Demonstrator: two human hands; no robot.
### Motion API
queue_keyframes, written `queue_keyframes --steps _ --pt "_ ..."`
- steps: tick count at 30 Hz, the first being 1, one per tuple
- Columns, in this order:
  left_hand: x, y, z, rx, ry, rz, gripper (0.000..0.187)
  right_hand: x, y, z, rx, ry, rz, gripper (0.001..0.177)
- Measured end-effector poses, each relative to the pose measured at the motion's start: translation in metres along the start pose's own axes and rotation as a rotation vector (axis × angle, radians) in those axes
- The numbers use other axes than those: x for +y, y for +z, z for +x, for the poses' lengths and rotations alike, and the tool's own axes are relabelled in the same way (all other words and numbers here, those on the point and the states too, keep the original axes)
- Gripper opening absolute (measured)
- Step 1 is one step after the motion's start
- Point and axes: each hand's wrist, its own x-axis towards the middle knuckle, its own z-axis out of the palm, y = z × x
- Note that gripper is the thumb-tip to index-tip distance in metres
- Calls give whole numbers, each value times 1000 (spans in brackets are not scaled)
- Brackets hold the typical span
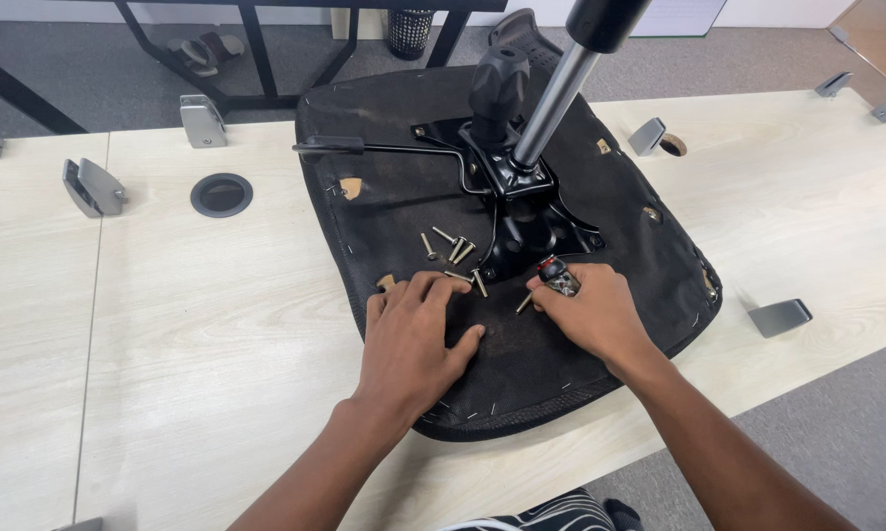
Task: The person aligns the chair base to the underside of an overturned chair seat and secures it by inserting and tightening a screw with a screwdriver. The person then continues to tighten the screw to fasten the base to the seat.
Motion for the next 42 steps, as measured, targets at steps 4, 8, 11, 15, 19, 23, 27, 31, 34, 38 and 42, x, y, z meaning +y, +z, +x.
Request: queue_keyframes --steps 4,8,11,15,19,23,27,31,34,38,42 --pt "0 -1 0 -5 4 -1 48 4 1 1 6 -56 26 21" --pt "1 -3 0 -2 3 -10 45 6 1 1 11 -73 28 21" --pt "2 -4 0 -20 -9 -24 43 6 0 0 15 -91 54 20" --pt "1 -8 4 -2 0 -74 41 2 -2 -1 54 -108 37 19" --pt "1 -14 16 10 -36 -109 36 -3 -6 -2 51 -89 -4 21" --pt "0 -19 29 71 -52 -178 33 -6 -5 -6 37 -80 -28 26" --pt "-3 -21 41 121 -71 -170 30 -5 -1 -8 15 -168 62 28" --pt "-12 -17 54 196 -39 -163 30 -4 3 -6 -12 -101 -11 28" --pt "-20 -13 64 294 26 -94 31 -3 4 -4 1 -117 -2 25" --pt "-26 -6 76 305 23 -57 36 0 7 -4 38 -117 -5 25" --pt "-19 -2 86 244 35 28 53 3 7 -6 92 -112 37 27"
